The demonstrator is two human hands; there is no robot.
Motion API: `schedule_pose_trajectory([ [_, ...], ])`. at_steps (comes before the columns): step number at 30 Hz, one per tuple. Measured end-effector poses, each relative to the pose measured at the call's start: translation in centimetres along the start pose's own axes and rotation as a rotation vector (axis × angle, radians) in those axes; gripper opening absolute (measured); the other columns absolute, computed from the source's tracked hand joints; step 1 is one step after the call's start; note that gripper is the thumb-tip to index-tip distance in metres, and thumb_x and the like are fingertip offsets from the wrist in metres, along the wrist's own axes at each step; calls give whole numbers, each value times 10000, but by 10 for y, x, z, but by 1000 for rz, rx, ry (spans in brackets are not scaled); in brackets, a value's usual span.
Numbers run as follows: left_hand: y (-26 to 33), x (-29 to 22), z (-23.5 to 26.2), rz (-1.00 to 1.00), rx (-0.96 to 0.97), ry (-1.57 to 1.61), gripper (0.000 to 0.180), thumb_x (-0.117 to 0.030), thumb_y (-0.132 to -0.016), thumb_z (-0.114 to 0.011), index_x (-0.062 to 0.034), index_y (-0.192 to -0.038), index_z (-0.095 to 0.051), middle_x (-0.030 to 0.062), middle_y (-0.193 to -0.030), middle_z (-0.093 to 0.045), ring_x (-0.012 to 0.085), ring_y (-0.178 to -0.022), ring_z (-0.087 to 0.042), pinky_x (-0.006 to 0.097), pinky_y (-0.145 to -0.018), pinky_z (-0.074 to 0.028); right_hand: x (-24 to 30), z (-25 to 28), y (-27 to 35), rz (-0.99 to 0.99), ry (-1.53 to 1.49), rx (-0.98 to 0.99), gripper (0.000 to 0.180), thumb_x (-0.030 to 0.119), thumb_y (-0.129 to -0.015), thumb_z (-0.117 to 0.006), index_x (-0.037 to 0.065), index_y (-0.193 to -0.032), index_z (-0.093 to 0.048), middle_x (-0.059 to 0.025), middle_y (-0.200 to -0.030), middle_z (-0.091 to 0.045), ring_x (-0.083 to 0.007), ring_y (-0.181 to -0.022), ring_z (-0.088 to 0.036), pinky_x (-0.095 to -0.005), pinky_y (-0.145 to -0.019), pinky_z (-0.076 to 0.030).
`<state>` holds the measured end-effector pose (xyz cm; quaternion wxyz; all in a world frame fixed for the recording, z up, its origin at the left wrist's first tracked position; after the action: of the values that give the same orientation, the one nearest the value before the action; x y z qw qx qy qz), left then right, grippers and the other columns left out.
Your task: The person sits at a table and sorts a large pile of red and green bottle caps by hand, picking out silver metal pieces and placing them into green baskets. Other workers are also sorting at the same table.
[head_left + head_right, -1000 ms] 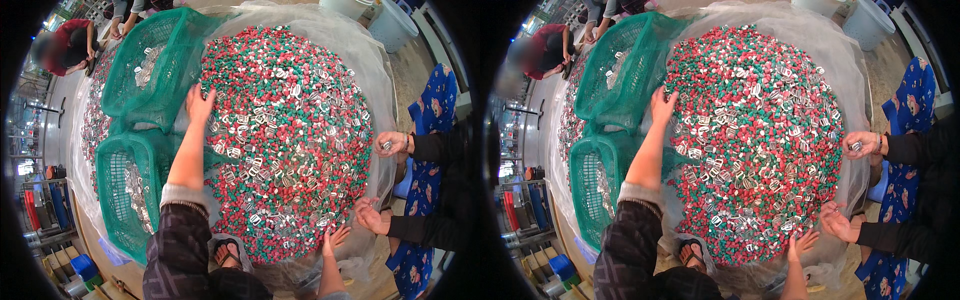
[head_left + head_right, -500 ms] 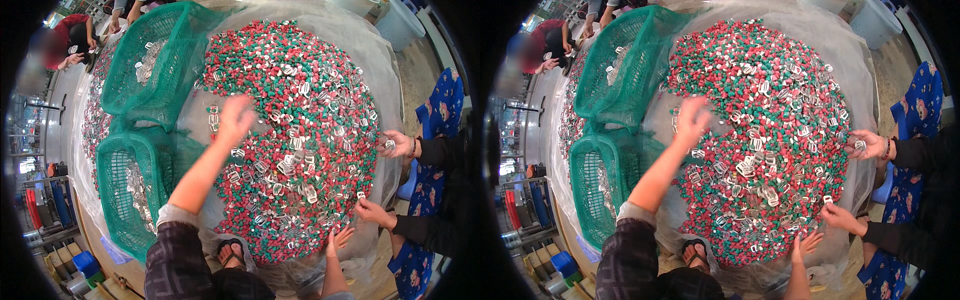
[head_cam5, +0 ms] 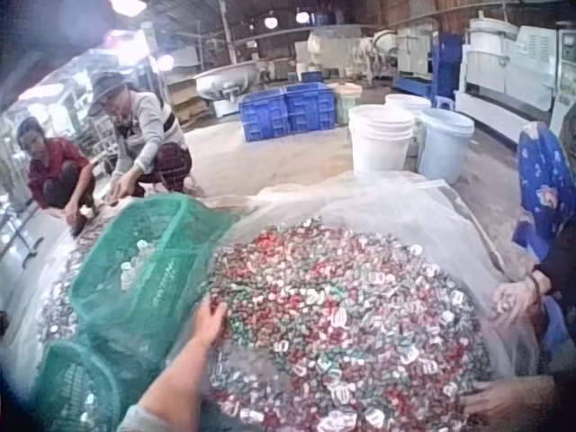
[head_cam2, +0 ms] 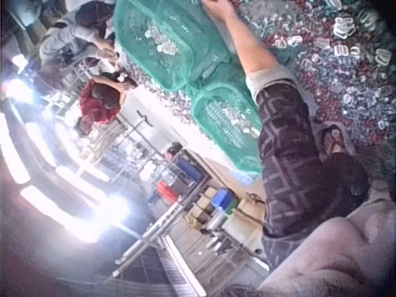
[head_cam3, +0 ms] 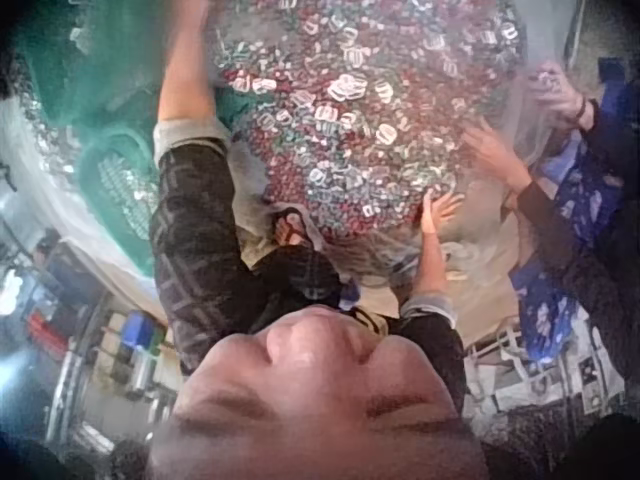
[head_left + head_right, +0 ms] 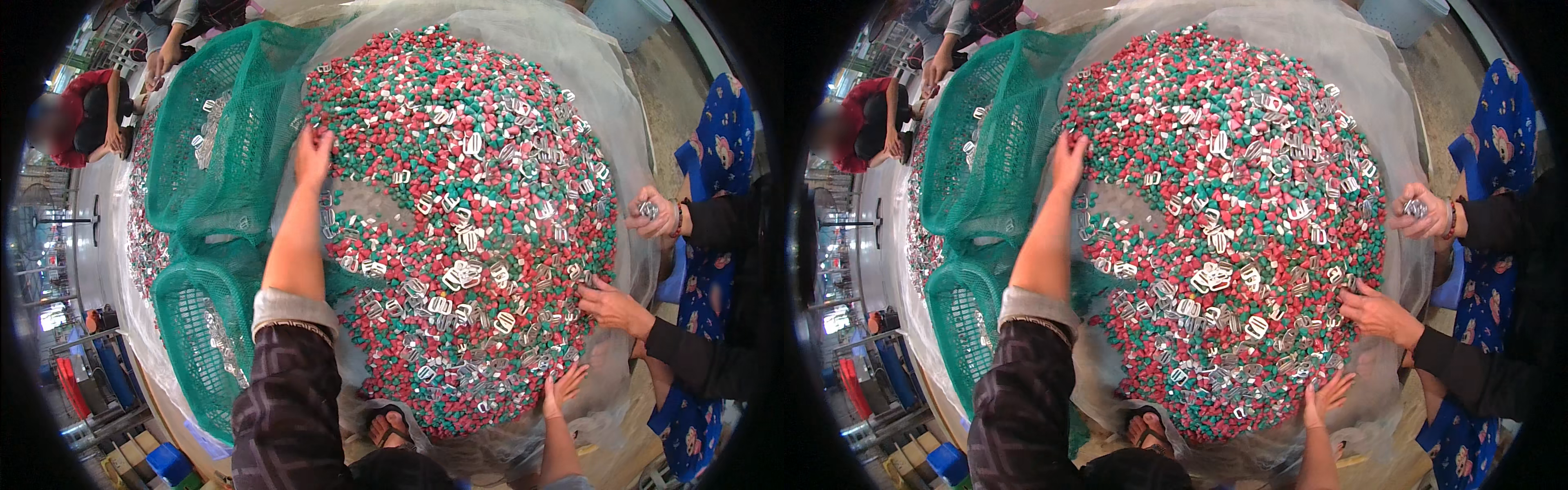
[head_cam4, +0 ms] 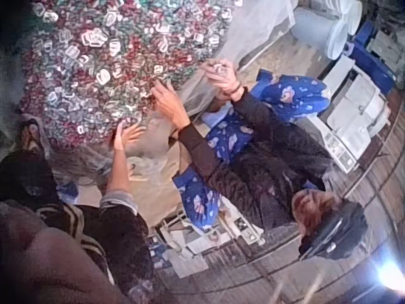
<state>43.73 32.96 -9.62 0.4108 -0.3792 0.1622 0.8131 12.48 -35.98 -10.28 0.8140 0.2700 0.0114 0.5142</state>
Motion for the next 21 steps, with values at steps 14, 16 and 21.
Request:
schedule_pose_trajectory([
  [14, 194, -177, -34, -541, 569, 399, 368, -163, -732, -677, -71, -1076, -585, 113, -1129, -566, 241, -1072, -532, 360, -942, -388, 5, 6, -2, 4, 8, 2, 1000, 716, -719, -401, 116, -1422, -16, -127, -1474, 130, -323, -1349, 147, -609, -1005, 56],
  [16, 132, -126, -19, -393, 81, 248, 248, -112, -731, -652, -41, -966, -615, 112, -1026, -593, 250, -976, -555, 367, -866, -424, 2, 8, 0, -7, 12, 1, 996, 709, -723, -404, 111, -1421, -22, -130, -1474, 128, -326, -1349, 147, -608, -1006, 57],
  [21, 20, 1, 21, -29, -240, -223, 659, -384, -741, -645, -13, -1245, -441, 193, -1276, -447, 352, -1194, -398, 407, -984, -309, -4, 2, -3, 16, -11, 45, 982, 667, -731, -437, 101, -1419, -23, -146, -1470, 131, -338, -1343, 160, -611, -1002, 65],
])
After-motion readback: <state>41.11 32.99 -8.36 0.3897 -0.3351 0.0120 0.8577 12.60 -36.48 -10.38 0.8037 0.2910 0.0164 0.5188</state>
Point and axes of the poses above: each hand's wrist, its own y-axis away from the middle knuckle, its own z-axis out of the back of the hand, x = y × z, the point moved 4 cm from there along -y, towards the middle knuckle
